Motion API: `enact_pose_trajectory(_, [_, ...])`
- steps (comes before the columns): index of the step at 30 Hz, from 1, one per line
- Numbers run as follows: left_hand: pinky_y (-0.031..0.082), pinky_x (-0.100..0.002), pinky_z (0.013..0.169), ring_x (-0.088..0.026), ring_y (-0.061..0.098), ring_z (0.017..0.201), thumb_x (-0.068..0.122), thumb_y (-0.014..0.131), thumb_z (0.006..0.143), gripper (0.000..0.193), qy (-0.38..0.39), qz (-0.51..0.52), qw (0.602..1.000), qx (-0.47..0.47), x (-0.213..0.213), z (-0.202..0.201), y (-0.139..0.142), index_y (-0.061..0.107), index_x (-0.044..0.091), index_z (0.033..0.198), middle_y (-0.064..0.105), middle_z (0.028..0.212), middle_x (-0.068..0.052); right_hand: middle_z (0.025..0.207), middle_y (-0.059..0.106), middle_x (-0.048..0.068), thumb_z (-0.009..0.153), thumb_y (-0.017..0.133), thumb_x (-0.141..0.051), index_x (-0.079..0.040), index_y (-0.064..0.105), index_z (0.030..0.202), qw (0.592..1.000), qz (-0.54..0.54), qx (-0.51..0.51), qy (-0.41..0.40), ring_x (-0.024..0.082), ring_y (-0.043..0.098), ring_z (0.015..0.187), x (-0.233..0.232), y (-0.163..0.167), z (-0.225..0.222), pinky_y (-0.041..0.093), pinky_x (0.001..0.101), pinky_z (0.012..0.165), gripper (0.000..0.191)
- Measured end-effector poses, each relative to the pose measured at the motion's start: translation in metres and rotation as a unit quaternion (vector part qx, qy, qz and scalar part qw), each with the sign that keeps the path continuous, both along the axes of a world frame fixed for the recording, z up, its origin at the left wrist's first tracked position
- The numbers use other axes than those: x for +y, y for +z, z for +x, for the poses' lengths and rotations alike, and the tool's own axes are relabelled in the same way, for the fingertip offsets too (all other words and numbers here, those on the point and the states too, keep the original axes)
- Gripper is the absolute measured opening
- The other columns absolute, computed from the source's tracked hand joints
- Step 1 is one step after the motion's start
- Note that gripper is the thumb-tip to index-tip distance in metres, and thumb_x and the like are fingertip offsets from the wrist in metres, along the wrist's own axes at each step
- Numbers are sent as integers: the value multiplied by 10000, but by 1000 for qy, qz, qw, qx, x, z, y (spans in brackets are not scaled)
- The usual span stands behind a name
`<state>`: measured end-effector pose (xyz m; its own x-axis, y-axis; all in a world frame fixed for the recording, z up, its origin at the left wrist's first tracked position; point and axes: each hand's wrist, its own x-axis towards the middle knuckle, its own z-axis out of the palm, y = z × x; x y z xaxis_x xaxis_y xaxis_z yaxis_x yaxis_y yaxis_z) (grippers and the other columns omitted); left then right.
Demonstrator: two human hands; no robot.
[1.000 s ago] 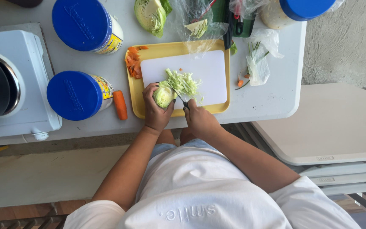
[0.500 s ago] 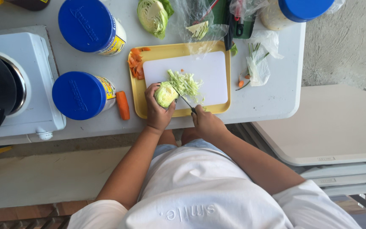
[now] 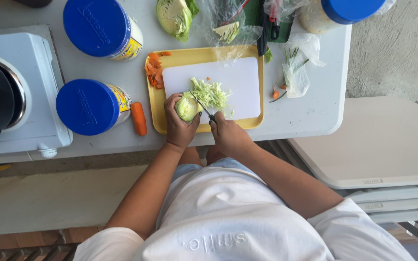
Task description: The person sits at a table and shreds a cabbage half into thin strips with a knife on a white cutting board set on a yellow tray. They hold the cabbage steady with one hand while repeatedly slicing, occasionally repositioning the cabbage and the accumulating shredded pile, with carrots and jars on the table around them.
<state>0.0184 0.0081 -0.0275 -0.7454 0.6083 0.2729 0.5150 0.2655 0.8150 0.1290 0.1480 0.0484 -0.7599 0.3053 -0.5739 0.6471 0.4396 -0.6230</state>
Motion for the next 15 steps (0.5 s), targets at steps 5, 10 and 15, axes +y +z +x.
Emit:
enact_pose_trajectory(5, [449, -471, 1130, -391, 510, 1299, 48, 836, 846, 766, -2, -11, 1000, 15, -1, 4, -2, 330, 21, 1420, 447, 1391, -224, 811, 691, 288, 1070, 436, -299, -18, 453, 1068, 1000, 22, 1, 8, 510, 674, 817, -6, -19, -14, 519, 599, 742, 282])
enact_pose_trajectory(10, [456, -464, 1145, -390, 520, 1307, 37, 819, 840, 770, 3, -6, 1000, 14, -1, 7, 1, 325, 19, 1430, 454, 1403, -219, 806, 698, 277, 1067, 432, -301, -25, 459, 1073, 999, 39, -17, 7, 507, 682, 808, -14, -28, -13, 529, 604, 732, 277])
enact_pose_trajectory(15, [452, -474, 1132, -395, 520, 1290, 49, 822, 823, 777, 7, -10, 1000, 9, 1, 5, 4, 334, 10, 1426, 462, 1394, -224, 793, 693, 275, 1052, 467, -320, -36, 474, 1060, 997, 62, -36, 12, 500, 687, 788, -10, -27, 5, 537, 592, 724, 283])
